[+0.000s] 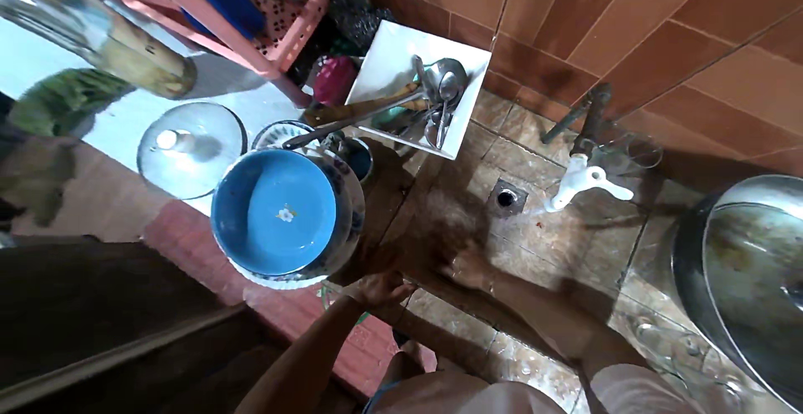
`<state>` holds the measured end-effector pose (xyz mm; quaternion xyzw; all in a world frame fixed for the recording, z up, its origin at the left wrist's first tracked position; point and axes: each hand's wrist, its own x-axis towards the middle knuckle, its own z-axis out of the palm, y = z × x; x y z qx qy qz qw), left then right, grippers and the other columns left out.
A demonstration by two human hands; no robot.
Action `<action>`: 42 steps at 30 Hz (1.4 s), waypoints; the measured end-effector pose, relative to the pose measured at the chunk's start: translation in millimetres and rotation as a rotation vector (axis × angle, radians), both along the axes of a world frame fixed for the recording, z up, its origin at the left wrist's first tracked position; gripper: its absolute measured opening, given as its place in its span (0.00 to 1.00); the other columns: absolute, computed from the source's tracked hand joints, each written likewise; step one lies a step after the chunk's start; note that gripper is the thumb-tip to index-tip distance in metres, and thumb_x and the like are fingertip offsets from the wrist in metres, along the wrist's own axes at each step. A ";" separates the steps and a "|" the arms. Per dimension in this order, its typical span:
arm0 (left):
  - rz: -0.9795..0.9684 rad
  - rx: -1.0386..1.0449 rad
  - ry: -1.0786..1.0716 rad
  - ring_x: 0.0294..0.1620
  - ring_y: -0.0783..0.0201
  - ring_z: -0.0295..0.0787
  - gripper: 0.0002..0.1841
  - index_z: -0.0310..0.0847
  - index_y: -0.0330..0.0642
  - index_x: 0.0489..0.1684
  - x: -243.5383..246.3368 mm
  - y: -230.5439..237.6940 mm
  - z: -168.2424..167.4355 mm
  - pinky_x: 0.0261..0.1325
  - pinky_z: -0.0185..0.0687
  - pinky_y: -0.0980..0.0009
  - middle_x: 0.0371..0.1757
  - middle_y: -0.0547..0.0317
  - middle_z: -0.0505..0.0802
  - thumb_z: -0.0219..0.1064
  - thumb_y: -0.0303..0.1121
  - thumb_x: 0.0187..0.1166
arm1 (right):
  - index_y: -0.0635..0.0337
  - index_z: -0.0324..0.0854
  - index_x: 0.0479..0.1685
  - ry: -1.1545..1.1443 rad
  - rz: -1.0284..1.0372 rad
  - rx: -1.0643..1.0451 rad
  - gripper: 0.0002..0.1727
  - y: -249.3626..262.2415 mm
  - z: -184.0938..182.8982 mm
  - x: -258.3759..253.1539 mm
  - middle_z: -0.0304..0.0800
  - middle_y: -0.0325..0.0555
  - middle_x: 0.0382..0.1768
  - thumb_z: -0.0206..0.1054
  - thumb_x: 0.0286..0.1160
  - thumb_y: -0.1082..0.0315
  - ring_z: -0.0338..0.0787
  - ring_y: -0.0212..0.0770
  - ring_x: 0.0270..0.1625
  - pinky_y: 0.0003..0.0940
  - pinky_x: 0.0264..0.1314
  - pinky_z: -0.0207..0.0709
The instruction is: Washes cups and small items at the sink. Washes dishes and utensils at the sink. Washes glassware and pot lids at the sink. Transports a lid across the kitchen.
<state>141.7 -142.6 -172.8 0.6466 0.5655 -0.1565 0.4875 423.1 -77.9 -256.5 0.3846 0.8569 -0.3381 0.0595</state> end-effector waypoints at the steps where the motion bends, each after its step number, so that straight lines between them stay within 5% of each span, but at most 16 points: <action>1: -0.009 -0.038 0.001 0.59 0.45 0.90 0.36 0.87 0.40 0.57 0.6 2.5 3.5 0.67 0.79 0.41 0.53 0.41 0.92 0.52 0.67 0.84 | 0.53 0.57 0.94 0.005 0.097 -0.019 0.33 -8.9 6.0 -12.6 0.50 0.48 0.95 0.46 0.93 0.51 0.45 0.52 0.97 0.61 0.96 0.34; 3: -0.014 -0.095 -0.005 0.60 0.44 0.90 0.35 0.86 0.39 0.57 1.5 6.2 10.0 0.68 0.79 0.40 0.54 0.39 0.92 0.51 0.65 0.86 | 0.52 0.47 0.97 0.029 0.095 -0.007 0.35 1.2 3.9 -24.0 0.42 0.46 0.97 0.42 0.93 0.51 0.37 0.49 0.98 0.60 0.97 0.25; 6: -0.009 -0.060 -0.025 0.57 0.44 0.90 0.34 0.85 0.37 0.57 0.0 3.5 5.3 0.66 0.79 0.41 0.52 0.39 0.92 0.52 0.64 0.86 | 0.44 0.46 0.98 -0.014 -0.085 0.126 0.35 53.4 -14.6 -28.4 0.44 0.44 0.97 0.36 0.94 0.45 0.40 0.47 0.98 0.59 0.97 0.31; 10: 0.018 0.004 -0.026 0.62 0.42 0.89 0.38 0.72 0.35 0.80 -1.2 -1.3 -4.9 0.71 0.78 0.42 0.57 0.37 0.91 0.56 0.61 0.85 | 0.50 0.51 0.96 -0.054 -0.423 0.250 0.36 101.7 -31.5 9.8 0.44 0.47 0.96 0.50 0.92 0.51 0.41 0.52 0.98 0.61 0.96 0.32; 15: 0.012 -0.030 0.008 0.65 0.43 0.88 0.38 0.79 0.38 0.72 -2.9 -0.3 -3.6 0.72 0.77 0.42 0.59 0.38 0.91 0.53 0.66 0.84 | 0.61 0.58 0.92 -0.153 -0.618 0.408 0.38 85.5 -48.1 65.2 0.53 0.56 0.94 0.44 0.91 0.44 0.48 0.56 0.96 0.61 0.96 0.38; 17: 0.001 -0.046 -0.005 0.69 0.41 0.86 0.40 0.72 0.37 0.79 -1.3 2.0 1.5 0.75 0.75 0.41 0.63 0.35 0.89 0.53 0.66 0.85 | 0.63 0.58 0.92 -0.144 -0.672 0.301 0.37 69.9 -34.0 65.4 0.54 0.60 0.93 0.44 0.92 0.47 0.50 0.57 0.96 0.56 0.97 0.39; 20: -0.026 -0.025 -0.078 0.62 0.42 0.88 0.35 0.83 0.35 0.63 -4.6 3.2 3.2 0.69 0.78 0.42 0.56 0.36 0.91 0.52 0.63 0.87 | 0.67 0.64 0.88 0.052 -0.880 0.133 0.30 49.1 0.4 31.7 0.62 0.65 0.88 0.50 0.92 0.59 0.62 0.59 0.91 0.52 0.93 0.56; 24: -0.046 -0.116 -0.080 0.70 0.42 0.85 0.35 0.79 0.39 0.71 -4.9 8.4 14.1 0.76 0.73 0.41 0.67 0.38 0.88 0.49 0.62 0.88 | 0.68 0.78 0.76 0.347 -0.922 -0.091 0.22 42.4 61.1 -58.6 0.77 0.63 0.78 0.56 0.88 0.67 0.79 0.52 0.80 0.41 0.84 0.72; 26: -0.016 -0.126 -0.090 0.71 0.43 0.84 0.34 0.78 0.40 0.74 -5.4 8.0 18.9 0.77 0.73 0.42 0.68 0.38 0.87 0.50 0.62 0.88 | 0.64 0.78 0.77 0.461 -0.883 -0.141 0.23 60.7 91.7 -109.3 0.82 0.62 0.73 0.60 0.87 0.64 0.86 0.49 0.71 0.39 0.76 0.79; 29: -0.006 -0.129 -0.098 0.77 0.44 0.80 0.31 0.73 0.42 0.80 -6.1 7.3 29.1 0.81 0.69 0.43 0.74 0.39 0.84 0.48 0.57 0.92 | 0.59 0.71 0.84 0.468 -0.785 -0.238 0.29 105.9 133.2 -172.4 0.83 0.61 0.72 0.59 0.89 0.54 0.86 0.52 0.70 0.46 0.76 0.77; 32: -0.005 -0.034 -0.166 0.77 0.42 0.80 0.30 0.70 0.39 0.82 -10.6 5.7 43.0 0.80 0.70 0.44 0.75 0.36 0.83 0.47 0.52 0.94 | 0.64 0.67 0.85 0.387 -0.677 -0.273 0.31 142.1 137.8 -220.4 0.76 0.62 0.79 0.60 0.89 0.55 0.77 0.55 0.81 0.52 0.86 0.67; 35: 0.017 -0.040 -0.202 0.89 0.42 0.63 0.27 0.61 0.34 0.89 -12.0 17.7 128.4 0.90 0.54 0.51 0.87 0.36 0.70 0.48 0.41 0.95 | 0.65 0.66 0.85 0.331 -0.667 -0.305 0.27 150.6 132.5 -233.9 0.77 0.64 0.78 0.55 0.91 0.63 0.77 0.57 0.81 0.54 0.85 0.67; 37: -0.001 0.013 -0.197 0.92 0.43 0.55 0.27 0.60 0.35 0.89 -13.3 19.8 153.2 0.93 0.46 0.52 0.89 0.38 0.67 0.49 0.36 0.95 | 0.66 0.67 0.84 0.284 -0.703 -0.291 0.25 144.3 135.9 -226.0 0.77 0.66 0.77 0.52 0.91 0.67 0.77 0.59 0.81 0.55 0.84 0.67; 40: -0.128 0.143 -0.145 0.91 0.43 0.58 0.25 0.64 0.40 0.89 -16.7 19.2 140.7 0.92 0.46 0.50 0.88 0.44 0.72 0.50 0.36 0.94 | 0.63 0.68 0.84 0.156 -0.828 -0.285 0.26 121.3 151.1 -193.4 0.80 0.64 0.75 0.53 0.90 0.65 0.81 0.60 0.77 0.57 0.80 0.72; 42: -0.198 0.401 -0.126 0.85 0.45 0.69 0.24 0.72 0.50 0.85 -20.0 4.8 71.0 0.87 0.55 0.44 0.82 0.51 0.80 0.50 0.43 0.93 | 0.57 0.70 0.83 0.190 -1.027 -0.363 0.25 98.7 147.7 -159.0 0.87 0.62 0.63 0.54 0.89 0.63 0.92 0.55 0.56 0.54 0.58 0.86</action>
